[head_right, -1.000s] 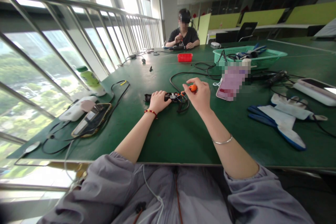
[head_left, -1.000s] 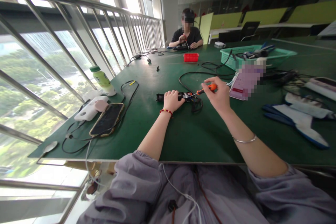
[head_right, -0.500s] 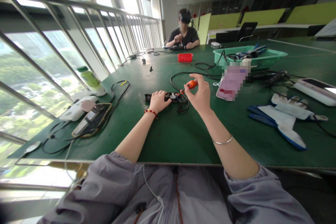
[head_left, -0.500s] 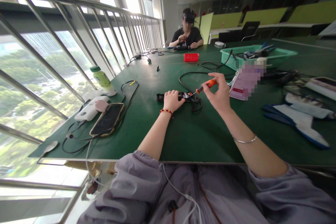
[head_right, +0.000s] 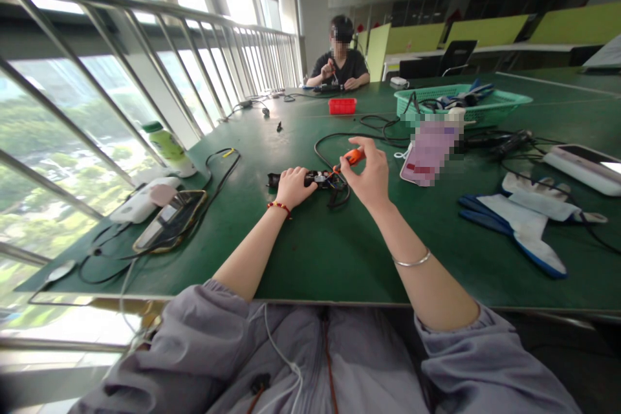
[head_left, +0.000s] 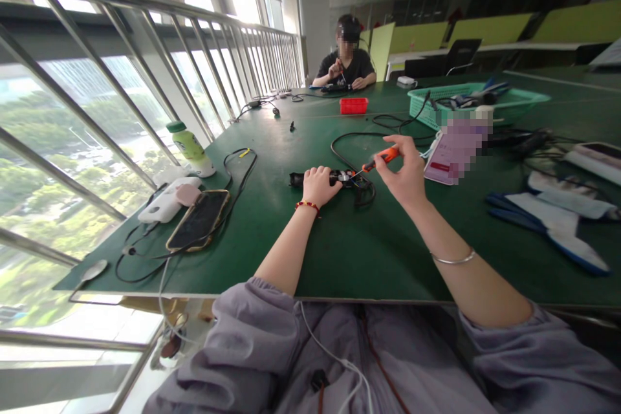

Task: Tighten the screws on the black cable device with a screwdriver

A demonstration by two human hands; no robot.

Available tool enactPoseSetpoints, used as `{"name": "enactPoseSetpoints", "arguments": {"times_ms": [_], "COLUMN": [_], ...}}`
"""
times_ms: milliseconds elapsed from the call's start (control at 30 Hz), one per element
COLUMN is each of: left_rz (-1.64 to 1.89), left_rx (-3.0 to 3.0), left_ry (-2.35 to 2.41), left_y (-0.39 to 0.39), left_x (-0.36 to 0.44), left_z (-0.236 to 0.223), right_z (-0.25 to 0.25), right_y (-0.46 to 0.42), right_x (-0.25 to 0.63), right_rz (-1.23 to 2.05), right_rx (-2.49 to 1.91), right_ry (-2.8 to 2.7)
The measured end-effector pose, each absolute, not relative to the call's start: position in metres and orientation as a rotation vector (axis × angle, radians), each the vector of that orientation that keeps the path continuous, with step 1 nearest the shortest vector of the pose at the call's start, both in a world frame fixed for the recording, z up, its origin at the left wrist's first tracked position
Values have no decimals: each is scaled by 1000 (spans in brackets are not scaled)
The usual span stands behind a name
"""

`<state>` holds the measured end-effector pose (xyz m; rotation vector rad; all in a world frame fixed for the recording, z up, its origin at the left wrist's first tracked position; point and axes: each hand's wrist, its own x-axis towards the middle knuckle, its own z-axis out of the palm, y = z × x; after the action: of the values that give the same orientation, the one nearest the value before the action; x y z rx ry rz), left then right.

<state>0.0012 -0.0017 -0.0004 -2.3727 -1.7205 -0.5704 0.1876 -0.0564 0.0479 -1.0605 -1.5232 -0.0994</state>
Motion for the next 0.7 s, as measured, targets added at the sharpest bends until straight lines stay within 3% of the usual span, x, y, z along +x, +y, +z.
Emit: {"name": "enactPoseSetpoints", "arguments": {"times_ms": [700], "left_rz": [-558], "left_rx": [-2368], "left_ry": [-1727], "left_y": [-2], "left_x": [1], "left_z": [1], "right_z": [47], "right_y": [-57], "right_x": [186], "right_rz": [-132], "right_rx": [-1069], "right_ry": [-1517]}}
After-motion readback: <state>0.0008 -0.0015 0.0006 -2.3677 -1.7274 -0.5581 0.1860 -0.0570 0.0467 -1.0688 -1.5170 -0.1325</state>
